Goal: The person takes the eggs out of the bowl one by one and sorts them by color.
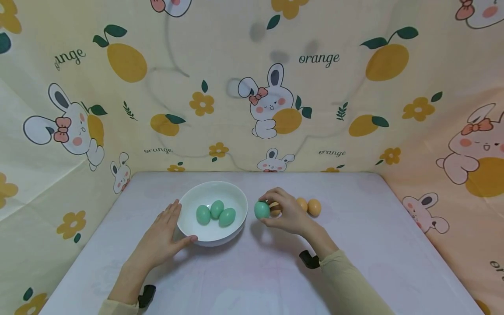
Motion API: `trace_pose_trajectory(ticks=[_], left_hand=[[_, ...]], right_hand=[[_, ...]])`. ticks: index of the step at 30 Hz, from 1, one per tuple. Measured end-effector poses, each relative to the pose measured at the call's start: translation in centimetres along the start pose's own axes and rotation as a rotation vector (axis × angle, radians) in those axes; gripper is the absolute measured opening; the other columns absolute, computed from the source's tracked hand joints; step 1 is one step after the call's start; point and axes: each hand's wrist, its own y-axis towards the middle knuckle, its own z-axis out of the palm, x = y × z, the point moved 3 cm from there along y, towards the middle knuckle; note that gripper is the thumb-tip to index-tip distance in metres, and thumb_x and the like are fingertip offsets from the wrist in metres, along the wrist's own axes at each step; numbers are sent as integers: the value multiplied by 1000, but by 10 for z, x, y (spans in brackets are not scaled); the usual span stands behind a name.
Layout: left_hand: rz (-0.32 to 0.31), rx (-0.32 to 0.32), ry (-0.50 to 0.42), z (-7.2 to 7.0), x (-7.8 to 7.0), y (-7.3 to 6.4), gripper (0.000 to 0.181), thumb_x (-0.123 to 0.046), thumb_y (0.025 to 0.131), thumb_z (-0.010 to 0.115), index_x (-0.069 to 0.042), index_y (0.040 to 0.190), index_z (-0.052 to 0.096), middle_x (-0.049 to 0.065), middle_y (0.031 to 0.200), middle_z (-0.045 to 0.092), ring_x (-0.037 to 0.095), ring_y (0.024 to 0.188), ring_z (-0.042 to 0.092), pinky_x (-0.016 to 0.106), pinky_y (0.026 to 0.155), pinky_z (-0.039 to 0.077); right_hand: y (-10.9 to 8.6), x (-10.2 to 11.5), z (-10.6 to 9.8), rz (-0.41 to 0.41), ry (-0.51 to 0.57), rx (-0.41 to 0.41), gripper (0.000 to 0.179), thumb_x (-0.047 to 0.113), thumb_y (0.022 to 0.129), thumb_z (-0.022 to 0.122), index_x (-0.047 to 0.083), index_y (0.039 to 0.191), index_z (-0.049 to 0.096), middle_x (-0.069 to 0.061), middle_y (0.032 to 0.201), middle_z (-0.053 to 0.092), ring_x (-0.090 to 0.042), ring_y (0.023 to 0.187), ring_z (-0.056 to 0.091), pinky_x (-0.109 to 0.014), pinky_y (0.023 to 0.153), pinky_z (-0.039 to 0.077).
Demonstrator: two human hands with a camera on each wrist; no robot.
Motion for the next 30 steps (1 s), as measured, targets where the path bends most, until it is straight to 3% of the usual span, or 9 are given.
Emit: trace_pose_trajectory(ticks=[11,20,30], left_hand=[[-8,3,-7,1,1,1,111,-68,91,65,9,161,24,26,169,23,46,155,22,61,126,24],[-13,13,-11,0,0,1,112,-69,91,64,9,160,24,26,168,23,46,155,22,61,126,24],[-8,13,-16,-1,-1,1,110,-65,92,66,10,160,24,27,169,22,47,155,22,62,125,24]], right_hand=[[-18,-13,-2,64,-31,98,45,0,81,85,4,123,68,-10,124,58,-24,105,65,-28,88,62],[-30,-22,-2,152,-99,185,45,5,80,86,7,121,68,-6,116,57,-20,103,64,-32,88,63],[-37,-28,-2,282,-201,280,44,18,77,90,17,116,69,2,112,58,-13,98,63,-26,83,60]])
